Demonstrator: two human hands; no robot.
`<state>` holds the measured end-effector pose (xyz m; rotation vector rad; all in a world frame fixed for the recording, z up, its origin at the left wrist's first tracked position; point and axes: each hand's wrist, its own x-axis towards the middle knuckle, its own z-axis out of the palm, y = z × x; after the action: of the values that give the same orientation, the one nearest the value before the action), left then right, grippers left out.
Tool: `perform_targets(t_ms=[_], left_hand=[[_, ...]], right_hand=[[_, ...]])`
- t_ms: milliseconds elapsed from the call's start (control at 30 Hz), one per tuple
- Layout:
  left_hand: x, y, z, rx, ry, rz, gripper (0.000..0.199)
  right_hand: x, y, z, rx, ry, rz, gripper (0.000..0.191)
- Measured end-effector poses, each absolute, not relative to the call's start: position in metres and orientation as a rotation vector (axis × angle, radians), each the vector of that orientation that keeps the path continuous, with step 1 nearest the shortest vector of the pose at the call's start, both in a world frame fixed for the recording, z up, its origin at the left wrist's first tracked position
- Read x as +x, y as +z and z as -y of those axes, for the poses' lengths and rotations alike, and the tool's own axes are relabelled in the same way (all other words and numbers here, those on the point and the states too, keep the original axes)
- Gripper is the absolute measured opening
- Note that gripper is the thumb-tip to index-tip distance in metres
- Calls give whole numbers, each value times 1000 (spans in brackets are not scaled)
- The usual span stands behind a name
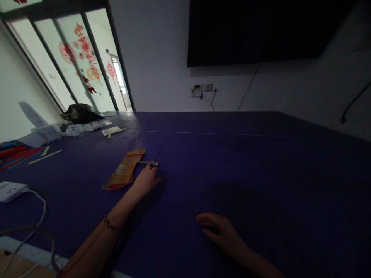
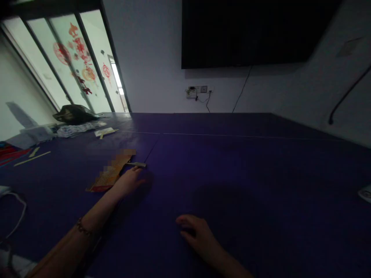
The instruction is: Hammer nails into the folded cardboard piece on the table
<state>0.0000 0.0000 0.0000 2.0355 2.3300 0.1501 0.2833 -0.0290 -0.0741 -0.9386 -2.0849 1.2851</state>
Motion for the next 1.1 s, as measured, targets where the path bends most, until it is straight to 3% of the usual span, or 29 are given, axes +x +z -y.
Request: perform_targets(t_ms=[167, 600, 967, 1100], left_hand=[[-22, -4, 13, 1772, 14, -2724, 34], [-32, -27, 24, 1676, -77, -2670, 29], [-39, -36, 17, 1694, 5, -2640, 24], [-38, -30, 20, 1693, 295, -2622, 24]], right_hand=[[283, -74, 28, -934, 1292, 2082, 24], [283, -76, 27, -922, 1301, 2079, 24], [284, -78, 27, -922, 1258, 2112, 26], [283, -79, 27, -917, 1256, 2105, 26]])
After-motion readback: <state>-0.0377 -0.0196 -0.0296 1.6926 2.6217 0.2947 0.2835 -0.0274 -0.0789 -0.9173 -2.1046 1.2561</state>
